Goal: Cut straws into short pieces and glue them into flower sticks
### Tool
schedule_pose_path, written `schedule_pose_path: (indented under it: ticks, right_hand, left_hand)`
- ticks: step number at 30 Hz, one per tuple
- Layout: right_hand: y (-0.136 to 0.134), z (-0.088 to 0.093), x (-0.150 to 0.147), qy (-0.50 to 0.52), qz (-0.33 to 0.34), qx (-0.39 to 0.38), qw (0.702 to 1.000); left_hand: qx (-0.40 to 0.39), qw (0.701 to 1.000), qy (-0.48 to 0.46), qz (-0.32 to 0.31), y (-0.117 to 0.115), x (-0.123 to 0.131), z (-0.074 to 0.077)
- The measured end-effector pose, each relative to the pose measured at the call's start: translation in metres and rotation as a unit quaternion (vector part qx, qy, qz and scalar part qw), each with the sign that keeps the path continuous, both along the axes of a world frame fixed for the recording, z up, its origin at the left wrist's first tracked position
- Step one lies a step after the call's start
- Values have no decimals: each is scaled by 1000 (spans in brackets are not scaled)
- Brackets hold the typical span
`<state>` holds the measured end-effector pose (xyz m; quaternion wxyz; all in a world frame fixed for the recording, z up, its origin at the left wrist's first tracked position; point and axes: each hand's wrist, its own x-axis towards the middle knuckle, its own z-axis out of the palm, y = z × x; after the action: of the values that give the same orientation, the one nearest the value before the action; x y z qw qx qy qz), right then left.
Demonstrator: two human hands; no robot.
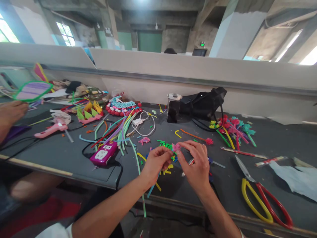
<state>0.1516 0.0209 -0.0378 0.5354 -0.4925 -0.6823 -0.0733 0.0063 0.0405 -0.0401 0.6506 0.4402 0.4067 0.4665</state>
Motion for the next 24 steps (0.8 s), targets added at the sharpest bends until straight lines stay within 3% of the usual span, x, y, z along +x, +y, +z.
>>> schedule_pose_path:
  ticks: [9, 20, 24]
  right_hand:
    - [2, -2, -6, 21, -9, -1, 1000]
    - [3, -3, -2, 51, -5, -12, 999]
    - [-1, -1, -1, 50, 5, -18, 999]
  left_hand:
    - [144, 975, 151, 72, -3, -1, 1]
    - [152, 976, 143, 64, -4, -1, 4]
    - [100, 988, 108, 44, -6, 0, 6]
